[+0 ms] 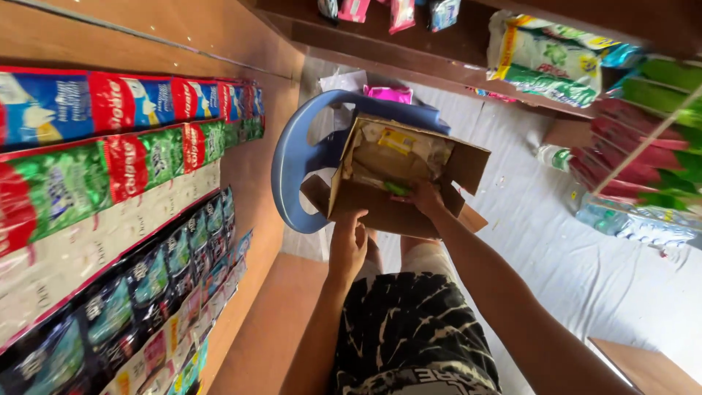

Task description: The recorder is organizing and stocking various grocery items, including canned goods and toiletries, onto store shelves from a cardboard box.

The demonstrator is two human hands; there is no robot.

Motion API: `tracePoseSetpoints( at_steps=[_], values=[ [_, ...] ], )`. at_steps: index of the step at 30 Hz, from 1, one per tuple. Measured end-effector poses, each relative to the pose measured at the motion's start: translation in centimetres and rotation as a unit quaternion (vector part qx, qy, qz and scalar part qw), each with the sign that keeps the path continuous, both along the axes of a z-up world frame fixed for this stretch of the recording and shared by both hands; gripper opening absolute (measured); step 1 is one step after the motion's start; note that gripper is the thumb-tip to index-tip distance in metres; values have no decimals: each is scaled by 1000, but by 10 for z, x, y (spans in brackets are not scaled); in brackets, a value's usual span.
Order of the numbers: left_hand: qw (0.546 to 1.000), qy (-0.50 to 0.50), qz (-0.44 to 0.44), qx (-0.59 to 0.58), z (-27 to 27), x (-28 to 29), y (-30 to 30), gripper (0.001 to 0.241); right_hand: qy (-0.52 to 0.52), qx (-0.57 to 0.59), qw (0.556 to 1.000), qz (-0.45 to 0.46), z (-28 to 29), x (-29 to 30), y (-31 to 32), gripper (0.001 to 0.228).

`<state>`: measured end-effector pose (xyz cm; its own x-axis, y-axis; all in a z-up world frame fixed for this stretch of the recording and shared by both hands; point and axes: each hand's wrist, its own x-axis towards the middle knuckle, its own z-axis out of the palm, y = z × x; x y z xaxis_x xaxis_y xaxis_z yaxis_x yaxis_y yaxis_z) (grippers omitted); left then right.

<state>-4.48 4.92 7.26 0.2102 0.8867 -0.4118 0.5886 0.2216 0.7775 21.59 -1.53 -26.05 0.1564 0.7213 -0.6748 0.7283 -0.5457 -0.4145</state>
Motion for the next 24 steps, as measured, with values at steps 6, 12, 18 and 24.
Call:
tracePoseSetpoints(
  at_steps=[6, 12, 18, 24],
  values=[
    [999, -8, 21, 29, -20, 2, -15, 29, -23, 206, 976, 71, 4, -12, 51, 71],
    [997, -26, 58, -42, -29, 2, -26, 28, -62, 151, 984, 66, -35, -26, 110, 69],
    [998, -17, 57, -26, -36, 2, -28, 27, -110, 90, 985, 100, -71, -30, 106, 88],
    [996, -29, 72, -41, -39, 3, -28, 25, -38, 86, 993, 71, -105, -23, 79, 97]
  ],
)
